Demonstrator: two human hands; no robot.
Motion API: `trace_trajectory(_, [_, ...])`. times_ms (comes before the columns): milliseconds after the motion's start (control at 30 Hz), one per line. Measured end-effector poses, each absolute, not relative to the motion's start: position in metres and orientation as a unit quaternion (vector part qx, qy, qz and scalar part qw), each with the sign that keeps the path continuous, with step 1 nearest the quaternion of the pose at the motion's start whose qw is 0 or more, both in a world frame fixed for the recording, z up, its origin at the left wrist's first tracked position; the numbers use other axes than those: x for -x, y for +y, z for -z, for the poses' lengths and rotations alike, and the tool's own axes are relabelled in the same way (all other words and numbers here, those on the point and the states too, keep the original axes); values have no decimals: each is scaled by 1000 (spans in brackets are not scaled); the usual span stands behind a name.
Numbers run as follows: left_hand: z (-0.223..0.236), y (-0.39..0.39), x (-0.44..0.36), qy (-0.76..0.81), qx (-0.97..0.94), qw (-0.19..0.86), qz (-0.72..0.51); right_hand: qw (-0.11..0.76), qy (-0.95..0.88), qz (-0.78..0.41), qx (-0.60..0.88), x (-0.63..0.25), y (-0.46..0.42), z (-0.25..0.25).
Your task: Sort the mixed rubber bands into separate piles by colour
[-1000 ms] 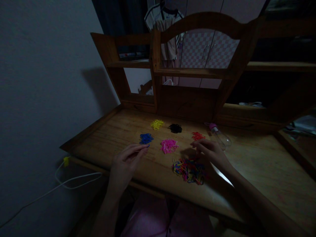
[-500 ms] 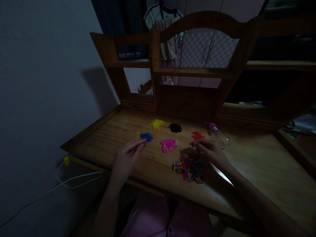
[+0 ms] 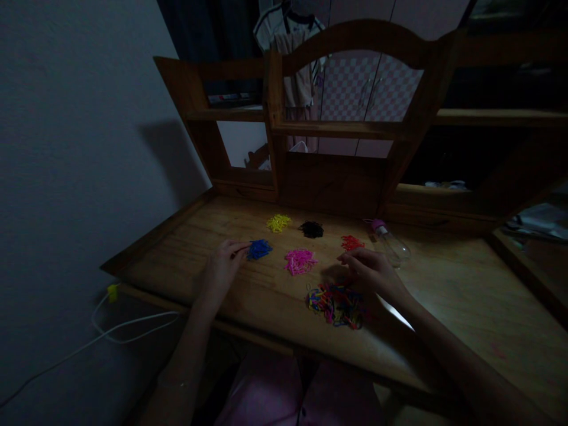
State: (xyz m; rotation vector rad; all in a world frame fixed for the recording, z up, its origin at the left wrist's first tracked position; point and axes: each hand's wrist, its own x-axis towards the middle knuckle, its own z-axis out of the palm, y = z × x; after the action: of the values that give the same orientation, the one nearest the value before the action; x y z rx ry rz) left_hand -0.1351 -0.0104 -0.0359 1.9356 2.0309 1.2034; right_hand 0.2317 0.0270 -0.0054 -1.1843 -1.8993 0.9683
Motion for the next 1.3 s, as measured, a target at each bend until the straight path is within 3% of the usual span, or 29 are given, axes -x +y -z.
trace_trajectory(233, [18, -38, 86, 641, -652, 40, -403, 339, -735, -379, 448, -229, 24, 6])
trace_trajectory(467, [21, -67, 9, 532, -762, 208, -305, 328, -752, -348, 453, -231, 25, 6])
trace_trajectory(800, [42, -45, 2, 529, -798, 151, -246, 343, -759, -337, 439, -230, 24, 3])
trace_trajectory(1067, [50, -48, -2, 556, -815, 25, -161, 349, -758, -333, 440, -231, 24, 1])
trace_trajectory(1300, [45, -39, 17, 571, -781, 32, -251, 348, -759, -333, 438, -232, 25, 3])
